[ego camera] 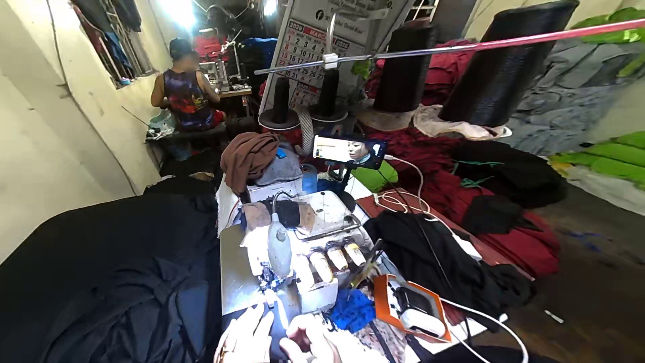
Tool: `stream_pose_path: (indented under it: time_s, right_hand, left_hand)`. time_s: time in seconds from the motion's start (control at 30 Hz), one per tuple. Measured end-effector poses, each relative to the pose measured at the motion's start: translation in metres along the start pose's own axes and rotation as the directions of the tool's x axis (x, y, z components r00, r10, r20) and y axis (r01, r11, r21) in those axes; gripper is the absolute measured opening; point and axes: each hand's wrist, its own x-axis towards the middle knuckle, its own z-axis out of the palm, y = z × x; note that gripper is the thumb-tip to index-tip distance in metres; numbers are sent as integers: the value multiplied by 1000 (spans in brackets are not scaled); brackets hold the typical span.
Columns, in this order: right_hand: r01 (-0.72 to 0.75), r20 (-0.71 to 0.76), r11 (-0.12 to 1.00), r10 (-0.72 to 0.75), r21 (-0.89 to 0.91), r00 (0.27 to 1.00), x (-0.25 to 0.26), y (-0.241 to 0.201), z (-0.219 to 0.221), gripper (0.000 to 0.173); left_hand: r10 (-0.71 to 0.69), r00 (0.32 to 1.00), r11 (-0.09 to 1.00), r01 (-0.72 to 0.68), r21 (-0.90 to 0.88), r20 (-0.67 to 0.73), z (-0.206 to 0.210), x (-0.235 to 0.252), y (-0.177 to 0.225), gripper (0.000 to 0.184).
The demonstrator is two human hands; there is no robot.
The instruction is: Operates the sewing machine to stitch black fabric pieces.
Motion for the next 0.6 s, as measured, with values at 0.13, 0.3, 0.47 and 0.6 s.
stream_pose_path:
  time_s: [0.13, 0.3, 0.47, 0.6]
  right_hand:
    - [26, -23, 1000, -26, -17, 999, -5, 0, 6, 16]
    - [67, -25, 998, -67, 1, 997, -11, 3, 7, 17]
    - [209, 17, 965, -209, -157, 978, 4, 1, 4, 17]
    - [200, 10, 946, -205, -253, 979, 3, -4, 6, 19]
  left_hand:
    - [-25, 998, 998, 22, 58, 57, 1, -5, -1, 33]
    - [-33, 999, 997, 30, 75, 38, 5, -5, 0, 34]
    - [-9, 1000, 1000, 9, -15, 10, 5, 8, -14, 29]
    - [37, 995, 998, -33, -49, 93, -3, 17, -25, 27]
